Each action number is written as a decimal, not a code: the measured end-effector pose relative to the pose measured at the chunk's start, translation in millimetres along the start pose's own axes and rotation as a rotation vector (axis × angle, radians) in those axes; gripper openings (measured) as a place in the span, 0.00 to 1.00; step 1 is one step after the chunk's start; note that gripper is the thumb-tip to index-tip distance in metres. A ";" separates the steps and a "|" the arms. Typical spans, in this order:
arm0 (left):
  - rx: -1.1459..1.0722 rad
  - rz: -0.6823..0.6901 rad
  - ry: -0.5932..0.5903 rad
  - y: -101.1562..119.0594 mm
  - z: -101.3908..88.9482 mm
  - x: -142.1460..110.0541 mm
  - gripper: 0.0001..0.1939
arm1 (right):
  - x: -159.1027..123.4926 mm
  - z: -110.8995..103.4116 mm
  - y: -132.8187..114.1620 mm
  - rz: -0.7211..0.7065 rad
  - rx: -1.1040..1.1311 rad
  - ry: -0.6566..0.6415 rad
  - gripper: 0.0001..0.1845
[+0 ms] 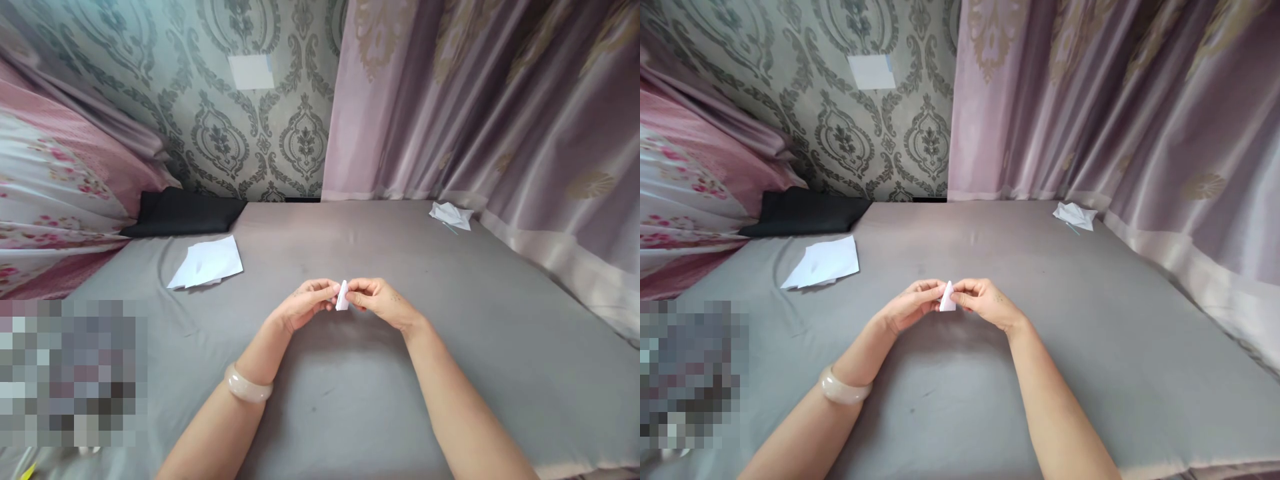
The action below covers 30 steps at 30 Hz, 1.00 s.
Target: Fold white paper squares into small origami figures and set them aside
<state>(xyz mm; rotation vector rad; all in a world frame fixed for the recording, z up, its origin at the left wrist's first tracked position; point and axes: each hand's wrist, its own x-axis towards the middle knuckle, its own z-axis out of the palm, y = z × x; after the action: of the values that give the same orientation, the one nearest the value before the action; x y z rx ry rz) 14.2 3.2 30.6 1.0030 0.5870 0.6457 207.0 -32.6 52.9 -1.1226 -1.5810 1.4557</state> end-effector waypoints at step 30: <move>0.274 0.235 0.147 2.2 -1.3 1.5 0.13 | 11.5 3.2 17.6 -0.053 -0.090 0.224 0.15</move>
<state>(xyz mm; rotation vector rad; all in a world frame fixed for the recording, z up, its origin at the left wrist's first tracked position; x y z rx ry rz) 13.9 5.9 31.8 1.3009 0.7055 0.8680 202.1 -23.4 34.4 -1.2391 -1.5185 1.1900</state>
